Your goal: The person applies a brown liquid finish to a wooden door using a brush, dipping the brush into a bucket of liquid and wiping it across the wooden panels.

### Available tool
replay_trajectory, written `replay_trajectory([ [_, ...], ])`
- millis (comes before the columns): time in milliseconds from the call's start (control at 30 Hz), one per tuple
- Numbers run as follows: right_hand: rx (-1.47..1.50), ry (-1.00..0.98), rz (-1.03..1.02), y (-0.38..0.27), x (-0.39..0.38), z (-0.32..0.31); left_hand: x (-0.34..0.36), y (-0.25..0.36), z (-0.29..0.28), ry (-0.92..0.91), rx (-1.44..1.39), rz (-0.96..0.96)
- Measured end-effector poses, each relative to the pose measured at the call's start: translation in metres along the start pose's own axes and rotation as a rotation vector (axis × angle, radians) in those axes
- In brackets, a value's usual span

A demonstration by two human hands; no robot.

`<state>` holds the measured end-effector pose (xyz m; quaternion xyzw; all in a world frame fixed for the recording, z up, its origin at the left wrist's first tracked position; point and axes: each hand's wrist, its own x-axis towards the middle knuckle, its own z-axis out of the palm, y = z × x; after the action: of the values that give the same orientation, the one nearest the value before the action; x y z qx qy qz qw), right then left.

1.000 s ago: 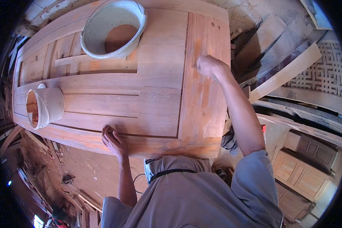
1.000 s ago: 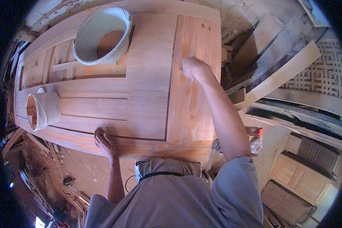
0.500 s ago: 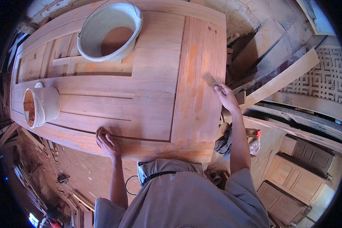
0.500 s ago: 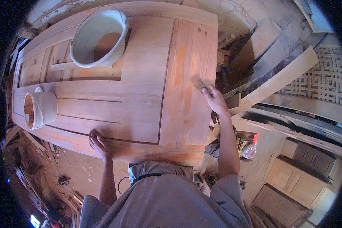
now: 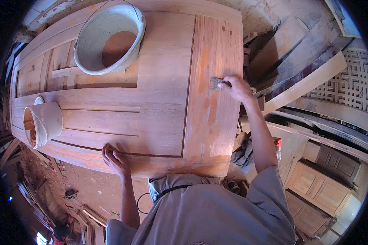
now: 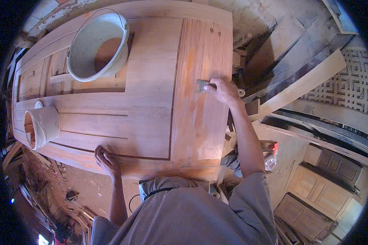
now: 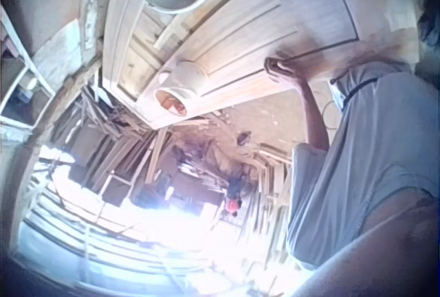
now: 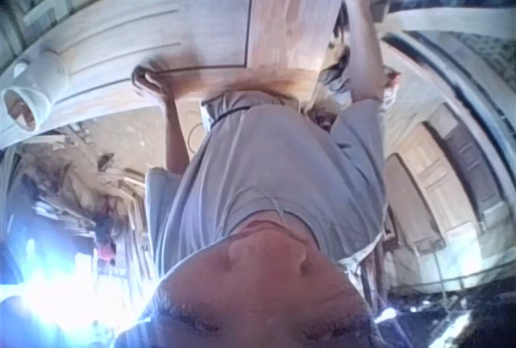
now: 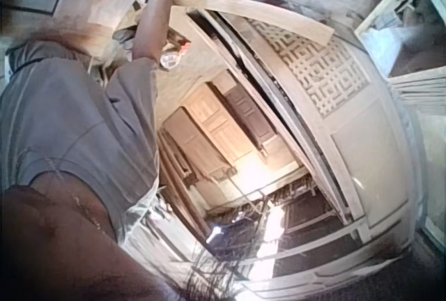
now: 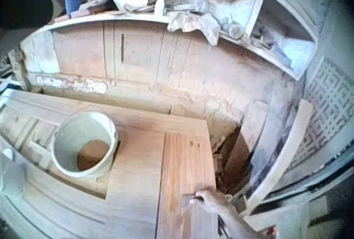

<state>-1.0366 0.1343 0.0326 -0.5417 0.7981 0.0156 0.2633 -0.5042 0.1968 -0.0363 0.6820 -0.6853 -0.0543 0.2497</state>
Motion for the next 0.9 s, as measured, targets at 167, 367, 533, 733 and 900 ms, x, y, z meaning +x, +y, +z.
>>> replay_trajectory([
  [167, 0.001, 0.056, -0.028, 0.008, 0.011, -0.018, 0.001, 0.002, -0.001, 0.001, -0.009, -0.024],
  [367, 0.01, 0.027, -0.065, 0.018, 0.031, -0.005, -0.003, -0.007, 0.003, -0.023, -0.014, -0.01],
  [533, -0.003, 0.079, -0.033, 0.017, 0.041, -0.019, -0.003, -0.005, 0.003, -0.025, 0.011, -0.015],
  [733, 0.019, -0.003, -0.041, 0.015, 0.057, -0.027, -0.002, -0.007, 0.001, -0.028, 0.023, -0.012],
  [900, 0.166, 0.0, -0.064, 0.034, 0.072, -0.024, -0.002, -0.001, 0.001, -0.006, 0.019, 0.018],
])
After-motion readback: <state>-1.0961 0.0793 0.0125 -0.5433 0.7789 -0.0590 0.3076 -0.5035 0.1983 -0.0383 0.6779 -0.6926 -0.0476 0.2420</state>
